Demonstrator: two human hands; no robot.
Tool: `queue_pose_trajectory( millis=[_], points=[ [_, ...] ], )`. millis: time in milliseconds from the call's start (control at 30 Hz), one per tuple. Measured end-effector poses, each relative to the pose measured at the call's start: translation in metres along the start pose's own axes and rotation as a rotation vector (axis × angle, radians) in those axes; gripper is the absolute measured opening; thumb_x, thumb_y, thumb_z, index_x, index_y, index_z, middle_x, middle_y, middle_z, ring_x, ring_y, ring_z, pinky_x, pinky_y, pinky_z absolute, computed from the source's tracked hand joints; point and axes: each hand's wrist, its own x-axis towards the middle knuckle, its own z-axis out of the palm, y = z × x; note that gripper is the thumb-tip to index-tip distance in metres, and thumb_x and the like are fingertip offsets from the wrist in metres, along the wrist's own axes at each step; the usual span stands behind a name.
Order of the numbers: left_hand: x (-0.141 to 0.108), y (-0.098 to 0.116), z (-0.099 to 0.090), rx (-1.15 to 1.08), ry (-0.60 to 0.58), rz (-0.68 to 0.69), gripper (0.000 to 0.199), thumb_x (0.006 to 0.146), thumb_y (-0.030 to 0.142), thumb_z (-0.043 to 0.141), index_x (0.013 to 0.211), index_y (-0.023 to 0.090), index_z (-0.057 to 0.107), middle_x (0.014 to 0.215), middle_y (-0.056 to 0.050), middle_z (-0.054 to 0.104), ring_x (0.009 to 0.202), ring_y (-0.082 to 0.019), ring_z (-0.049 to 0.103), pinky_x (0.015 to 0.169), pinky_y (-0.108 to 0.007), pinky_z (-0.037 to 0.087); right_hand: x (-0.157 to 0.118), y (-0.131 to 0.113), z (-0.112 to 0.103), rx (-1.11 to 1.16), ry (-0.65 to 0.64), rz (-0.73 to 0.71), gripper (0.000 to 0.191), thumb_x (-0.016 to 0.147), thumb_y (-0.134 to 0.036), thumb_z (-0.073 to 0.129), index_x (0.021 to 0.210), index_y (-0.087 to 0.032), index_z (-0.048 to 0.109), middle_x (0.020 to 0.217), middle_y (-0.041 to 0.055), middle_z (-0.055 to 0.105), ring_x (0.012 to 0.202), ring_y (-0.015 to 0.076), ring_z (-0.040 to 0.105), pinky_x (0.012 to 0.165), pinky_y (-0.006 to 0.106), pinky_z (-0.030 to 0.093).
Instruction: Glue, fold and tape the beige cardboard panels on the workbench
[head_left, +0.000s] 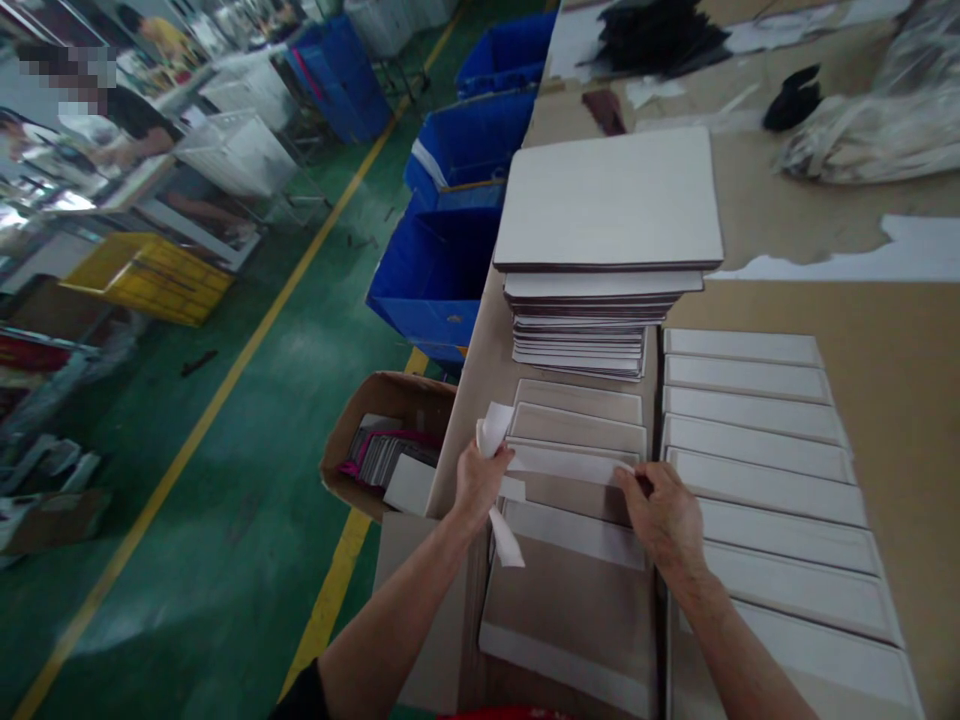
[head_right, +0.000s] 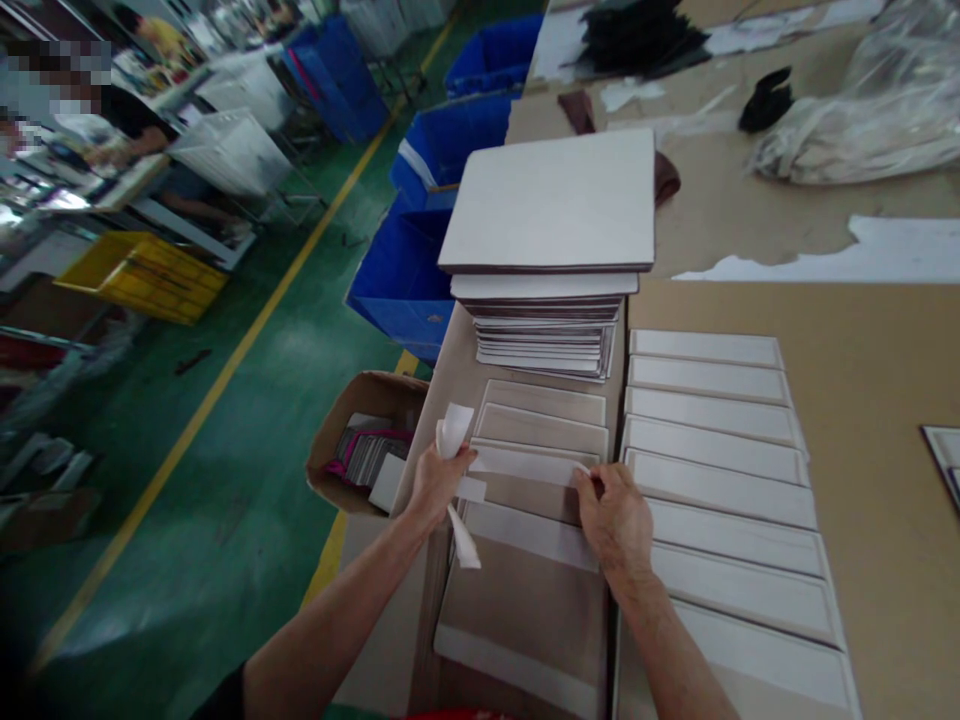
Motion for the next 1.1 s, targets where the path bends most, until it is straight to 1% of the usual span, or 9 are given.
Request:
queue_pose_trajectory(
  millis=[133,267,533,700,833,933,1100],
  points=[
    [0.002,-0.003,0.004,0.042,0.037,0.043,0.031,0.067,0.026,0.074,0.094,0.014,0.067,0.081,-0.005,0.072,0.074,-0.021,0.067,0.063,-0.027,0.046,0.001,0.000,0.002,-0.042,0.009,0.006,0.037,0.087,-0.054,0.048,0.077,-0.021,0.061,0.082,0.0038,0.063,0.070,0.0198,0.057,0.064,0.031,0.039],
    [0.000,-0.004,0.007,0.065,0.047,0.080,0.035,0.070,0.028,0.073,0.102,0.016,0.065,0.085,-0.006,0.072,0.077,-0.021,0.067,0.067,-0.028,0.047,0.003,-0.001,0.003,-0.101,-0.016,0.039,0.037,0.087,-0.054,0.047,0.078,-0.021,0.062,0.084,0.0040,0.063,0.069,0.0196,0.056,0.061,0.030,0.037],
    [0.000,0.000,0.009,0.087,0.053,0.091,0.037,0.072,0.029,0.071,0.106,0.015,0.064,0.090,-0.007,0.071,0.083,-0.023,0.067,0.073,-0.030,0.048,0.003,-0.007,0.002,-0.145,-0.061,0.073,0.034,0.090,-0.049,0.047,0.077,-0.021,0.062,0.083,0.0027,0.062,0.066,0.0173,0.053,0.061,0.030,0.034],
    [0.000,0.000,0.009,0.099,0.045,0.094,0.037,0.073,0.028,0.070,0.107,0.014,0.063,0.090,-0.008,0.071,0.082,-0.023,0.067,0.072,-0.030,0.048,0.003,-0.011,0.001,-0.196,-0.063,0.064,0.029,0.091,-0.044,0.051,0.079,-0.021,0.063,0.084,0.0023,0.062,0.067,0.0167,0.054,0.061,0.029,0.033],
    [0.001,-0.003,0.010,0.121,0.050,0.109,0.034,0.074,0.030,0.069,0.104,0.015,0.063,0.086,-0.007,0.070,0.079,-0.023,0.066,0.071,-0.031,0.047,0.005,-0.012,0.001,-0.232,-0.083,0.087,0.026,0.091,-0.041,0.053,0.080,-0.020,0.064,0.086,0.0025,0.063,0.067,0.0158,0.053,0.061,0.029,0.032],
    [0.000,-0.003,0.010,0.134,0.054,0.120,0.033,0.073,0.031,0.070,0.102,0.017,0.063,0.084,-0.006,0.070,0.078,-0.023,0.066,0.071,-0.030,0.047,0.006,-0.014,0.001,-0.250,-0.100,0.098,0.025,0.091,-0.040,0.054,0.079,-0.020,0.064,0.085,0.0027,0.063,0.066,0.0160,0.053,0.061,0.029,0.032],
    [-0.001,-0.002,0.010,0.141,0.059,0.133,0.032,0.074,0.031,0.069,0.103,0.018,0.063,0.086,-0.007,0.071,0.079,-0.023,0.066,0.072,-0.030,0.047,0.008,-0.019,-0.001,-0.296,-0.129,0.118,0.025,0.092,-0.040,0.053,0.080,-0.021,0.064,0.086,0.0037,0.064,0.068,0.0172,0.055,0.061,0.030,0.032]
  ],
)
